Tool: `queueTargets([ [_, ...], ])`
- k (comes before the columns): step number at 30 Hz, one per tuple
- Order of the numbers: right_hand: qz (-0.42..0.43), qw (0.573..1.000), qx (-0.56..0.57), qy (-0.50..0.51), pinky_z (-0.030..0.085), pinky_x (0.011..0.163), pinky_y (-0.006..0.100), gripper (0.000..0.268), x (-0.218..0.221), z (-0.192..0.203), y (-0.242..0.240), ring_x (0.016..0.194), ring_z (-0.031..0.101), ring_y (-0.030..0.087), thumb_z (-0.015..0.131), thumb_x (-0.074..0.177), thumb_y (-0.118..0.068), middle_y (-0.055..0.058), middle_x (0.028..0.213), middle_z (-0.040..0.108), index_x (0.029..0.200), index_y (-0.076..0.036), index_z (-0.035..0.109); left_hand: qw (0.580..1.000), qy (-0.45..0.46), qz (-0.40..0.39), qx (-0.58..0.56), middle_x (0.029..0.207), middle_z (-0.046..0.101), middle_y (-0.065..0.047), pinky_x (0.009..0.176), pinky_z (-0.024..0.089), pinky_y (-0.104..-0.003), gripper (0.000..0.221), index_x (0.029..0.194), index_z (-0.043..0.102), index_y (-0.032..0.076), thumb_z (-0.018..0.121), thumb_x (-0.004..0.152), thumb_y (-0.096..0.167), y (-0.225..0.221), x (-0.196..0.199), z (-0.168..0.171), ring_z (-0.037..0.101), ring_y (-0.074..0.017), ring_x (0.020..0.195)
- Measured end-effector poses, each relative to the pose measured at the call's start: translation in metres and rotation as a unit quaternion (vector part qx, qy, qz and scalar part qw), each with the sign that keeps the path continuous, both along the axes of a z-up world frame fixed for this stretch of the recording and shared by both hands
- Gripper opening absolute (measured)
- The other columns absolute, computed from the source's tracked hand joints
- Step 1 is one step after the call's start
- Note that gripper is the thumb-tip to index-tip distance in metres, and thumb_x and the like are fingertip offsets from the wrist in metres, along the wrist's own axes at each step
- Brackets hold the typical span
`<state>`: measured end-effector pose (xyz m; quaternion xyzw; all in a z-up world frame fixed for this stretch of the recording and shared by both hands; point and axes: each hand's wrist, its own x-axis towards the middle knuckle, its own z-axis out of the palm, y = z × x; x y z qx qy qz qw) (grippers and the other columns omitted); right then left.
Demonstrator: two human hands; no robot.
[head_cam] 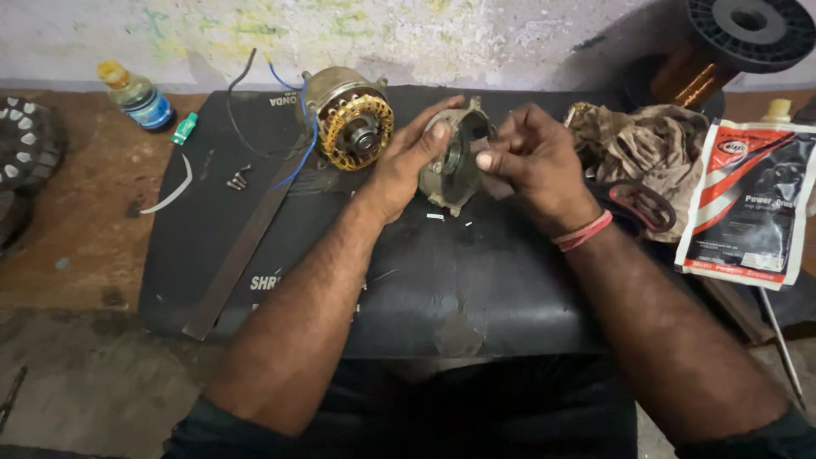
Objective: The person cleans the interior of a motor housing with a cloth, then inserts wires and assembles the motor components by hand.
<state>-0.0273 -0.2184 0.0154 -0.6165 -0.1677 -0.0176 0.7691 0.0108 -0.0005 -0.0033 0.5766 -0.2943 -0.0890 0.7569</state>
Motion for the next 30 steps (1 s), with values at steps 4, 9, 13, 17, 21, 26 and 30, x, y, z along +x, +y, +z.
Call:
queueTargets([
  [4,0.009,0.997,-0.066,-0.028,0.054,0.076,0.026,0.021,0.003,-0.001,0.000,0.085,0.063,0.009,0.072,0.095,0.012,0.005,0.094,0.066,0.104,-0.002,0.060,1.000,0.004,0.001,0.001,0.147,0.060,-0.011,0.118,0.042,-0.035,0.064,0.153,0.051,0.009,0.057,0.104,0.051,0.000,0.000,0.001,0.054,-0.0211,0.136],
  [9,-0.114,0.968,-0.198,-0.101,0.055,0.082,0.028,0.030,-0.011,0.013,0.004,0.090,0.068,0.014,0.075,0.086,0.006,0.004,0.097,0.070,0.111,-0.008,0.065,1.000,0.010,-0.001,0.001,0.146,0.061,-0.011,0.117,0.044,-0.036,0.064,0.152,0.052,0.010,0.057,0.105,0.052,0.000,0.001,-0.002,0.055,-0.0213,0.136],
  [13,-0.303,0.755,-0.406,-0.416,0.052,0.083,0.042,0.020,-0.026,0.029,0.013,0.094,0.065,0.028,0.077,0.088,0.005,0.009,0.107,0.069,0.102,-0.005,0.067,1.000,0.007,0.006,0.008,0.145,0.061,-0.011,0.117,0.043,-0.035,0.065,0.153,0.052,0.010,0.058,0.103,0.052,0.001,0.003,0.000,0.055,-0.0213,0.136],
  [17,-0.239,0.722,-0.438,-0.480,0.053,0.076,0.043,0.019,-0.033,0.028,0.029,0.095,0.060,0.034,0.070,0.077,0.005,0.013,0.109,0.068,0.091,-0.004,0.062,1.000,0.003,0.000,0.017,0.146,0.061,-0.009,0.118,0.043,-0.035,0.065,0.153,0.051,0.012,0.057,0.103,0.053,-0.001,0.001,-0.001,0.055,-0.0208,0.136],
  [21,-0.180,0.727,-0.494,-0.442,0.054,0.077,0.044,0.018,-0.031,0.027,0.036,0.093,0.063,0.032,0.072,0.077,0.002,0.009,0.095,0.064,0.090,-0.007,0.065,1.000,-0.008,-0.008,0.009,0.148,0.060,-0.010,0.119,0.042,-0.036,0.064,0.154,0.050,0.010,0.059,0.104,0.050,0.000,-0.002,0.002,0.054,-0.0225,0.137],
  [26,-0.155,0.727,-0.489,-0.456,0.054,0.073,0.045,0.024,-0.035,0.023,0.034,0.087,0.063,0.035,0.070,0.075,0.002,0.011,0.096,0.066,0.098,-0.004,0.069,1.000,0.006,-0.027,0.007,0.148,0.059,-0.012,0.120,0.043,-0.038,0.067,0.156,0.048,0.010,0.062,0.102,0.046,0.003,-0.007,0.005,0.054,-0.0240,0.138],
  [30,-0.116,0.870,-0.376,-0.299,0.053,0.065,0.038,0.016,-0.029,0.009,0.035,0.076,0.065,0.027,0.072,0.083,-0.001,0.011,0.090,0.070,0.099,-0.002,0.070,0.999,0.016,-0.041,0.005,0.148,0.059,-0.013,0.121,0.042,-0.038,0.067,0.156,0.047,0.010,0.062,0.100,0.044,0.002,-0.009,0.012,0.055,-0.0248,0.139],
])
